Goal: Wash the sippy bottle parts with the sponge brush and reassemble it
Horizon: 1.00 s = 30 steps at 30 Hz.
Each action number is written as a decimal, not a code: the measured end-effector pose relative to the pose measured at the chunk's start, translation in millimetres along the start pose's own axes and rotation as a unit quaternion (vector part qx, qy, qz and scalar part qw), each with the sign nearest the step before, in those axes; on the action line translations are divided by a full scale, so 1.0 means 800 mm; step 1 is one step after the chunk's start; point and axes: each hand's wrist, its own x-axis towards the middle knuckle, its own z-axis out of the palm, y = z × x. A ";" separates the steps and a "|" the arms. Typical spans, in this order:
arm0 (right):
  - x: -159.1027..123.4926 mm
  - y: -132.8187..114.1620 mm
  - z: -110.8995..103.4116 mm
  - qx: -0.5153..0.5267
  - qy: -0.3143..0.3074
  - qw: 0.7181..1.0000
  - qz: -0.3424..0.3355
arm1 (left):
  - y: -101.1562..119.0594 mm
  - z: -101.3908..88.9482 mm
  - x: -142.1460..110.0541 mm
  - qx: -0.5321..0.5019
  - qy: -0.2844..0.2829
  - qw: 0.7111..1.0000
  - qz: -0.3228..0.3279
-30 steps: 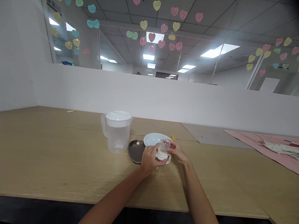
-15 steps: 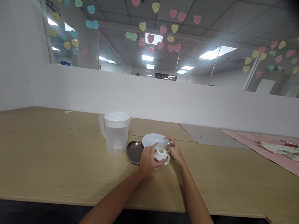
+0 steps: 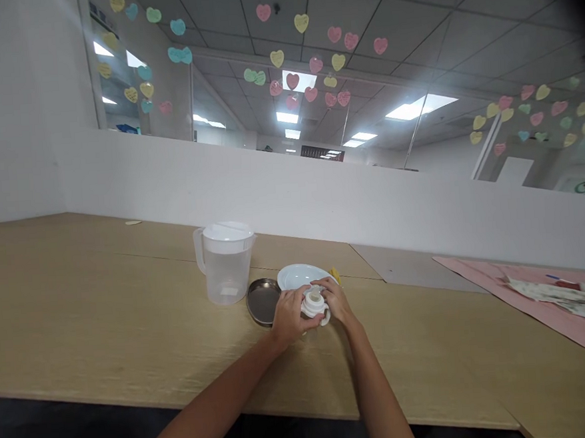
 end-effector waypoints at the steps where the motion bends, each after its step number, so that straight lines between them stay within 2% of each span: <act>1: 0.000 -0.001 0.000 0.001 0.002 1.000 0.003 | 0.000 0.000 0.000 0.000 -0.001 1.000 -0.001; 10: 0.000 -0.004 0.001 0.001 0.032 0.998 0.051 | -0.002 0.000 -0.001 0.001 0.005 1.000 0.009; 14: -0.001 -0.017 0.000 0.093 0.036 0.994 0.048 | -0.002 0.001 -0.001 -0.001 0.005 1.000 0.003; 17: -0.003 -0.030 -0.003 0.146 -0.032 0.987 0.056 | -0.001 0.002 -0.001 -0.004 0.004 1.000 -0.007; 21: -0.008 -0.043 -0.005 0.132 -0.159 0.978 0.018 | -0.002 0.000 -0.001 -0.027 -0.014 0.999 -0.021; 26: -0.009 -0.048 -0.010 0.104 -0.172 0.980 0.003 | -0.003 -0.003 0.002 -0.067 -0.031 0.997 -0.011; 30: -0.012 -0.052 -0.017 0.144 -0.195 0.970 0.005 | -0.007 -0.002 0.002 -0.101 -0.050 0.993 -0.022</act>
